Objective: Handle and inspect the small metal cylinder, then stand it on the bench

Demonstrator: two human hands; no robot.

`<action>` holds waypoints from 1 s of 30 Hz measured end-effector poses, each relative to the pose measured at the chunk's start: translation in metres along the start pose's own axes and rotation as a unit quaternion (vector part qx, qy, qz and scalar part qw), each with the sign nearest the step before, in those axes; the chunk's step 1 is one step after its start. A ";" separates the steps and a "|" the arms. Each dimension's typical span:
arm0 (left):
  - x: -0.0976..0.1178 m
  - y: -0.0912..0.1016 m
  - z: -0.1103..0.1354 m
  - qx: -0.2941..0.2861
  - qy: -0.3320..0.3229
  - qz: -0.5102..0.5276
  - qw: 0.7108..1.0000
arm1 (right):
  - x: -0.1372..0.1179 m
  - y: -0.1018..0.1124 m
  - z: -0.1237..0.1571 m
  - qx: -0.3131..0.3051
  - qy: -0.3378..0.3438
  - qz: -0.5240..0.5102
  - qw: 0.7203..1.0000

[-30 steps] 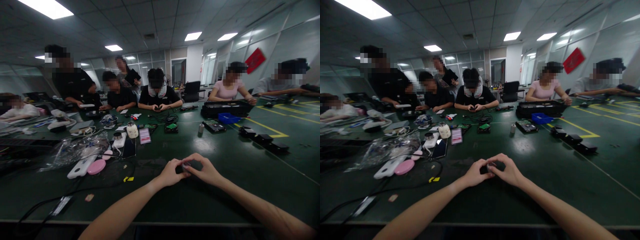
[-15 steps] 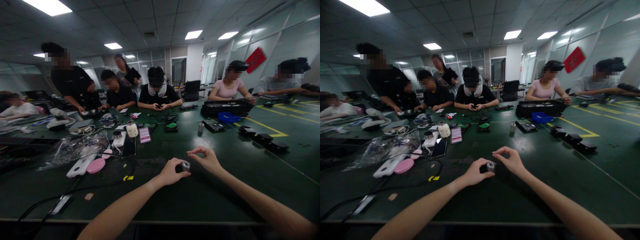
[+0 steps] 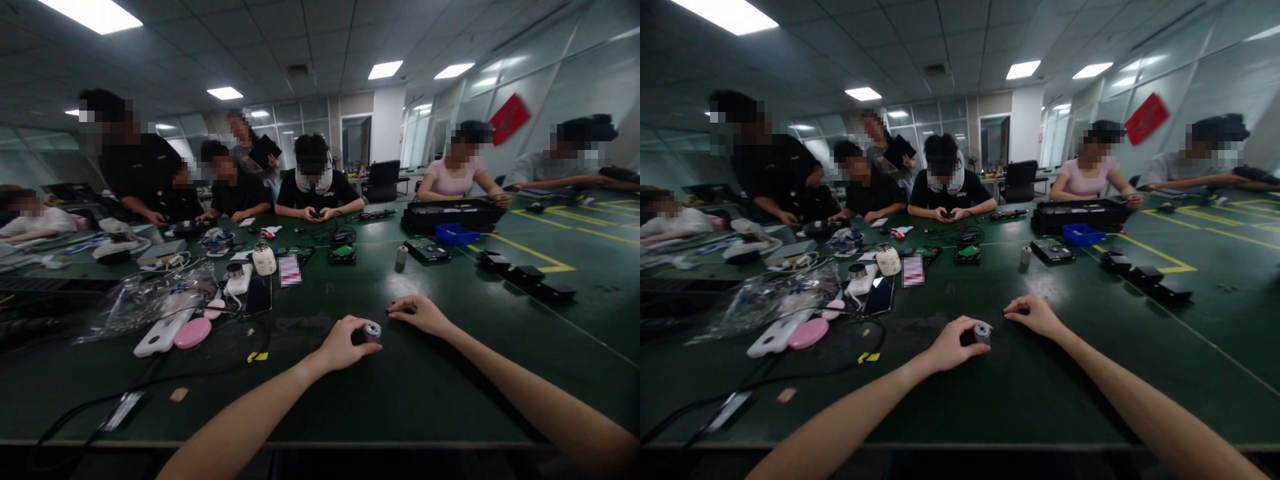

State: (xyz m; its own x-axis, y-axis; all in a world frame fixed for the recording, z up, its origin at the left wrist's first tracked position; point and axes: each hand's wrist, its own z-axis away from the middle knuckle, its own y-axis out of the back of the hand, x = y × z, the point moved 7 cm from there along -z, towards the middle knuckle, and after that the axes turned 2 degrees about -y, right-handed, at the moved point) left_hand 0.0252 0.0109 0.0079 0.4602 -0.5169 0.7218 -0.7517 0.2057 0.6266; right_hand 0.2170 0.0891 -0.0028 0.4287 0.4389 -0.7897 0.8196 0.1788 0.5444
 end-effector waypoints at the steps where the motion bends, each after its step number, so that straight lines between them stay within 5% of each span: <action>1: 0.000 0.000 0.000 -0.002 0.000 0.000 1.000 | -0.003 0.000 0.000 0.010 0.001 -0.007 1.000; 6: -0.004 -0.002 -0.001 0.005 -0.007 -0.006 1.000 | -0.043 -0.012 0.010 0.053 0.049 -0.075 0.995; 11: -0.008 -0.004 -0.003 0.020 -0.024 -0.009 0.999 | -0.085 -0.037 0.025 0.016 0.127 -0.131 0.983; 24: -0.011 -0.005 -0.002 0.020 -0.010 -0.005 1.000 | -0.083 -0.041 0.027 0.000 0.092 -0.103 0.990; 30: -0.007 -0.004 -0.003 0.010 -0.006 -0.015 1.000 | -0.084 -0.031 0.028 0.039 0.068 -0.036 0.996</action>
State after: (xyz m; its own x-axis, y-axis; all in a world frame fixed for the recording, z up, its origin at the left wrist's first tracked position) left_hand 0.0260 0.0161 0.0012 0.4763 -0.5333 0.6991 -0.7469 0.1741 0.6417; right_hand 0.1662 0.0217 0.0386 0.3161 0.5439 -0.7773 0.8755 0.1484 0.4598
